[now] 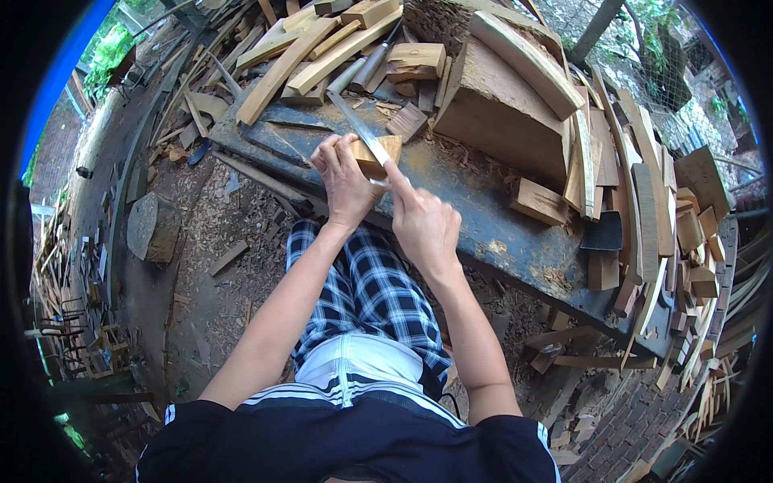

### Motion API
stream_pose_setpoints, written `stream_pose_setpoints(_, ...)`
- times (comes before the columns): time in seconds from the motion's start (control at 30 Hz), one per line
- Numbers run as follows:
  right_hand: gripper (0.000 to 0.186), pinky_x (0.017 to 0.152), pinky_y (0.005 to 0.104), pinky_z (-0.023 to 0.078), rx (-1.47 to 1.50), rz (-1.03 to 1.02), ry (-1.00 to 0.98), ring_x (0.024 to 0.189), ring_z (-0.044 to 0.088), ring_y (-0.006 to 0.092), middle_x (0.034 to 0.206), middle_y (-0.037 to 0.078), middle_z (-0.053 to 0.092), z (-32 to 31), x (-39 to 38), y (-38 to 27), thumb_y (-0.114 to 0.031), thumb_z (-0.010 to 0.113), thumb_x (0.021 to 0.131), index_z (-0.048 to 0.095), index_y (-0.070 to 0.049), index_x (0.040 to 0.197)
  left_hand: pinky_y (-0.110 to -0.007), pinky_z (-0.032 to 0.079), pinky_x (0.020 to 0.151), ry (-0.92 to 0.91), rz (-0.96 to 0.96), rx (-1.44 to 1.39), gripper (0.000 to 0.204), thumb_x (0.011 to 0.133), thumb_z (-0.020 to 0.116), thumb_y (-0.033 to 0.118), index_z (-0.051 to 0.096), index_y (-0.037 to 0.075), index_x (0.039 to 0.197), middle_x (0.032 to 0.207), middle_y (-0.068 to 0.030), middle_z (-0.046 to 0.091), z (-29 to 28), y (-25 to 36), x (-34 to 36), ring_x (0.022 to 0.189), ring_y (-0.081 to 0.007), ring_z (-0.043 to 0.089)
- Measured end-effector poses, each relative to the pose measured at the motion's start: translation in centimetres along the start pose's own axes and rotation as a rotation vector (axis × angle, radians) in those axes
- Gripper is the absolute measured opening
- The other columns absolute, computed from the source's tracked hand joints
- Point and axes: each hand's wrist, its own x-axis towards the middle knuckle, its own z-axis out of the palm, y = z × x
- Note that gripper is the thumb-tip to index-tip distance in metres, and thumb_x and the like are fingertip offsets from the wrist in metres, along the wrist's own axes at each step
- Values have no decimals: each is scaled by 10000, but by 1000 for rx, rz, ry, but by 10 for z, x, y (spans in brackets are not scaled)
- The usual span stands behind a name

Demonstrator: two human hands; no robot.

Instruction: The person selects a piece of wood and uses a small hand saw to cut a notch into it.

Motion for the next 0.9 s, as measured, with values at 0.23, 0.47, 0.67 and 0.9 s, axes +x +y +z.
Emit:
stream_pose_setpoints(0.23,390,612,486,537,-12,79,-26,715,691,392,806,205,698,3,21,-2,-241,527,1000,599,-285,1381,-476,337,1077,19,-12,8,903,524,919,340,465,55,1250,1235,-126,390,1,2,2,1226,-337,346)
stream_pose_setpoints(0.47,411,559,505,537,-12,7,10,644,688,385,728,176,694,-1,7,2,-227,533,982,583,-287,1386,-474,342,1074,-41,-30,-3,903,535,915,365,468,46,1252,1231,-130,392,-4,3,5,1220,-340,345)
stream_pose_setpoints(0.67,392,547,492,544,-52,15,58,631,687,379,719,188,687,8,18,-1,-225,537,973,593,-283,1356,-469,346,1074,-28,-34,24,907,531,919,374,468,51,1248,1236,-130,392,0,3,3,1219,-335,347)
stream_pose_setpoints(0.9,392,539,482,540,-65,-9,62,631,691,371,726,181,691,3,13,-2,-221,546,970,598,-289,1352,-460,348,1082,-62,-28,-4,907,530,935,361,470,53,1246,1249,-131,393,-7,7,4,1224,-339,349)
